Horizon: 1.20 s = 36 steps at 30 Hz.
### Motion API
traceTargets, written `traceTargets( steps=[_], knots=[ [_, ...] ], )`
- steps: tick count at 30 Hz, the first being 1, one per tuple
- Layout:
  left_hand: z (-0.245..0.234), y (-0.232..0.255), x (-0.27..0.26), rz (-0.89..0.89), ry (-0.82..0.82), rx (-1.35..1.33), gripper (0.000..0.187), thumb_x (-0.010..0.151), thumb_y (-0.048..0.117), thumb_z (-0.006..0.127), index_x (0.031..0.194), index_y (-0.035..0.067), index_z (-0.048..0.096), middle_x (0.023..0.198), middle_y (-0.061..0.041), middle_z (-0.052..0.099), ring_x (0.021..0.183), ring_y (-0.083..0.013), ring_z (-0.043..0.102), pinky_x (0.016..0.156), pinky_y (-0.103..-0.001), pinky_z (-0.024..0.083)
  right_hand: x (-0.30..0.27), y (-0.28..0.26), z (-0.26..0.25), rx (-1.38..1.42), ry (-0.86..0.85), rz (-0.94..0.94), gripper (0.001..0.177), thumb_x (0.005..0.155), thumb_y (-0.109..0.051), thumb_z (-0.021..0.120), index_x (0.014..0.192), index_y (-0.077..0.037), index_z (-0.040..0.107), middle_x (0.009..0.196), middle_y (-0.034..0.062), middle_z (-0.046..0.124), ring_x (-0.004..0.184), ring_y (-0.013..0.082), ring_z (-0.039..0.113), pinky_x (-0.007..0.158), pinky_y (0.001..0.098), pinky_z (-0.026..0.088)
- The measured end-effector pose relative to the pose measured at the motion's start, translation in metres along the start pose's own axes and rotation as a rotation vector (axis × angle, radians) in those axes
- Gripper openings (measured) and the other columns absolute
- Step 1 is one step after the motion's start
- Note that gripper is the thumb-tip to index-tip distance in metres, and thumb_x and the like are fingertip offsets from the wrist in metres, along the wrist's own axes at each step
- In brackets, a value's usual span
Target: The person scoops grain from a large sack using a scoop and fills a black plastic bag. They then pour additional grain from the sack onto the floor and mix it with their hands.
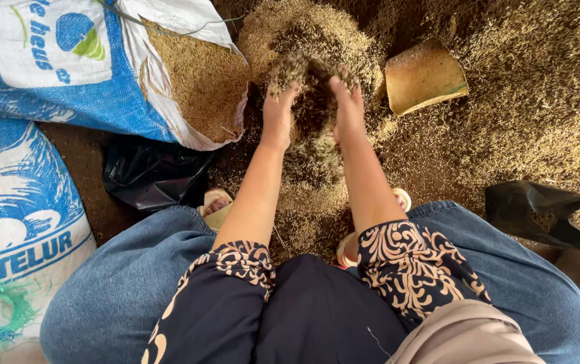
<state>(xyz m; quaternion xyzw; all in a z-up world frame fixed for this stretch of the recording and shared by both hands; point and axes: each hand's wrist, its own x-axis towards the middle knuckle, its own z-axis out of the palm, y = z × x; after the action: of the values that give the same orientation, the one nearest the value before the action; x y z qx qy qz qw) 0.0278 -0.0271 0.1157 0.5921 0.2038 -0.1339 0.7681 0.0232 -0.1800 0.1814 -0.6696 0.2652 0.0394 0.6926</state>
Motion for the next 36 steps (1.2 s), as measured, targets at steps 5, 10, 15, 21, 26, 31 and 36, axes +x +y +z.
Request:
traceTargets(
  steps=[5,10,15,21,26,31,36],
  knots=[
    [-0.015,0.011,-0.031,-0.08,0.142,0.02,0.08,0.091,0.054,0.058,0.156,0.019,0.026,0.159,-0.016,0.036,0.144,-0.0309,0.037,0.115,-0.05,0.031,-0.021,-0.019,-0.026,-0.404,0.014,0.074,0.077,0.098,-0.055,0.041,0.156,-0.007,0.027,0.159,0.016,0.036,0.142,0.0342,0.039,0.115,0.0529,0.032],
    [-0.05,-0.052,-0.085,-0.697,0.555,0.378,0.091,0.096,0.065,0.051,0.163,0.031,0.001,0.166,-0.017,-0.013,0.152,-0.0444,-0.003,0.116,-0.065,0.023,-0.075,0.018,-0.066,-1.066,-0.103,0.56,0.091,0.099,-0.069,0.029,0.158,-0.003,0.005,0.155,0.0292,0.029,0.139,0.0438,0.039,0.109,0.0543,0.042],
    [-0.026,-0.072,-0.1,-0.756,0.511,0.213,0.099,0.091,0.07,0.052,0.161,0.028,-0.005,0.166,-0.013,-0.027,0.154,-0.0434,-0.009,0.115,-0.067,0.029,-0.101,0.058,-0.057,-0.772,0.02,0.742,0.1,0.09,-0.074,0.032,0.16,-0.006,0.012,0.153,0.0291,0.042,0.13,0.0418,0.058,0.107,0.0511,0.054],
    [0.003,-0.042,-0.09,-0.719,0.473,-0.157,0.111,0.086,0.063,0.061,0.16,0.027,-0.014,0.167,-0.012,-0.021,0.153,-0.042,0.012,0.116,-0.063,0.032,-0.093,0.061,-0.022,-0.462,0.058,0.666,0.104,0.088,-0.075,0.039,0.161,-0.009,0.003,0.164,0.0266,0.016,0.147,0.0461,0.027,0.112,0.0666,0.035],
    [0.006,-0.022,-0.072,-0.64,0.357,-0.248,0.115,0.083,0.056,0.069,0.16,0.024,-0.011,0.167,-0.014,0.0,0.151,-0.0405,0.018,0.118,-0.063,0.026,-0.084,0.035,-0.02,-0.312,-0.026,0.639,0.106,0.084,-0.077,0.037,0.16,-0.017,-0.003,0.168,0.0102,0.01,0.153,0.0373,0.014,0.118,0.0667,0.02],
    [0.012,0.025,-0.053,-0.431,0.194,-0.263,0.104,0.084,0.061,0.057,0.16,0.021,0.0,0.165,-0.017,0.01,0.149,-0.0415,0.019,0.115,-0.069,0.015,-0.061,-0.03,-0.003,-0.184,-0.152,0.349,0.091,0.094,-0.072,0.031,0.162,-0.016,0.012,0.168,0.0147,0.013,0.153,0.0374,0.011,0.121,0.058,0.014],
    [-0.014,0.018,-0.04,-0.178,0.112,-0.01,0.082,0.091,0.061,0.039,0.156,0.016,0.02,0.165,-0.013,0.02,0.149,-0.034,0.021,0.115,-0.064,0.018,-0.045,-0.05,-0.027,-0.233,-0.111,0.297,0.077,0.096,-0.056,0.036,0.159,-0.015,0.019,0.156,0.0178,0.031,0.139,0.0401,0.039,0.111,0.0545,0.041]
  ],
)
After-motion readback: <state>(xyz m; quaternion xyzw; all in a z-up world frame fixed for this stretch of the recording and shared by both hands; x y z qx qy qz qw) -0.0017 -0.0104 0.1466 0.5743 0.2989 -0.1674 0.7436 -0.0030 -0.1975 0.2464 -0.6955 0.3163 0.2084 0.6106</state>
